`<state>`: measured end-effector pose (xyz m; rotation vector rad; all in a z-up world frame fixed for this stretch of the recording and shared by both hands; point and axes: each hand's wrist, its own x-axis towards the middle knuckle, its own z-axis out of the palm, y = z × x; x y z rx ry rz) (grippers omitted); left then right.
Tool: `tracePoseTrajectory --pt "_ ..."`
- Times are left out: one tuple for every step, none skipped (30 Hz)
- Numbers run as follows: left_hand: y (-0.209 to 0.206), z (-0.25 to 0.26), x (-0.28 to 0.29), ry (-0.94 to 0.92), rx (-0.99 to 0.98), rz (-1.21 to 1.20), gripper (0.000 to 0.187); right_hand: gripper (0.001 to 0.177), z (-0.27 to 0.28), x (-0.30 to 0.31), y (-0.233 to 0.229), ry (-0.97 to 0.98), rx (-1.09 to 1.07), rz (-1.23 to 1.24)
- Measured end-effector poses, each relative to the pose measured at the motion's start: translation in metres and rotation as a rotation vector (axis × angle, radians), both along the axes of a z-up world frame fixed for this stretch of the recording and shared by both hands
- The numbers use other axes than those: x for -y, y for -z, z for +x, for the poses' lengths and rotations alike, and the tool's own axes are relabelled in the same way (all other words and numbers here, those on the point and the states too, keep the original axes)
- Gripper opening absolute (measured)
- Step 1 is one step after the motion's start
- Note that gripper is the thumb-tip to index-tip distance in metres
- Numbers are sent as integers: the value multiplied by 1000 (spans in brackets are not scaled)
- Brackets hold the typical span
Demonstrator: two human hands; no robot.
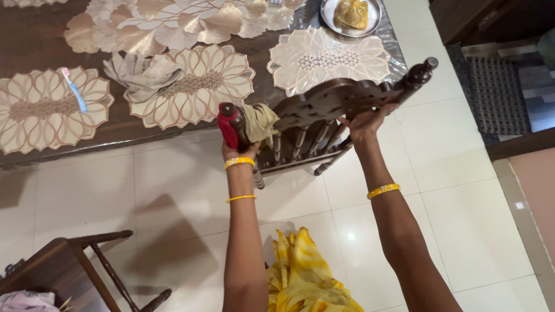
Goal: The person wipes a glass dining table with a cloth, moving placemats and containers aside to reach the surface. They then reposition two wooden chairs under the table.
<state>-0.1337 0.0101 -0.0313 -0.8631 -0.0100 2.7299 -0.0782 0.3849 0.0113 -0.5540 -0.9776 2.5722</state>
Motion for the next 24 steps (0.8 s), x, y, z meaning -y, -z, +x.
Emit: tracePoseTrajectory --pt "-3 -8 2 7 -21 8 51 131 -2 -1 -1 -5 6 -4" --pt "-4 -15 6 12 -41 15 53 132 -4 1 -1 -11 13 -8" --pt "-4 -21 8 6 -41 27 52 132 -4 4 0 -25 6 17" --pt "-4 -28 15 -4 -43 35 52 132 -7 11 1 -43 -5 39" --pt "-3 -33 22 -14 -46 44 51 132 -8 18 3 -60 -15 61" --pt "-1 -38 25 -23 -22 24 51 133 -10 21 2 -61 -1 44" --pt "0 -42 28 -33 3 3 52 134 -11 24 1 -62 14 26" --pt "2 -46 30 -43 27 -17 52 135 -13 26 0 -64 28 10" --pt "4 -50 30 -27 16 -34 52 135 -15 26 -2 -83 17 15" --pt "5 -52 31 -14 8 -52 53 136 -16 27 -4 -106 7 19" --pt "6 -54 32 -1 -1 -70 54 136 -16 27 -5 -128 -2 22" --pt "10 -47 34 -6 24 -105 54 134 -10 29 -4 -127 2 34" --pt "13 -40 37 -11 49 -140 54 133 -4 31 -2 -125 6 46" --pt "10 -45 34 -12 59 -169 54 131 -7 29 -5 -120 -5 64" --pt "7 -48 32 -5 22 -155 54 132 -9 27 -8 -116 -3 52" --pt "6 -44 32 1 -10 -141 54 132 -8 27 -8 -114 3 37" --pt "5 -40 32 7 -42 -128 54 132 -6 28 -7 -112 9 23" --pt "6 -32 31 2 -49 -87 53 131 -1 28 -5 -107 15 17" --pt "7 -25 31 -4 -56 -46 53 130 5 28 -2 -102 21 11" --pt "9 -17 33 -14 -58 -7 52 129 10 30 2 -102 31 4" --pt "11 -9 35 -11 -16 10 54 129 15 32 6 -96 27 -9" --pt "14 -3 35 -5 25 28 55 128 21 32 10 -89 22 -21" --pt "18 3 35 1 67 46 57 127 26 31 13 -82 18 -33" --pt "21 7 35 40 20 9 59 127 28 29 15 -85 13 -41"
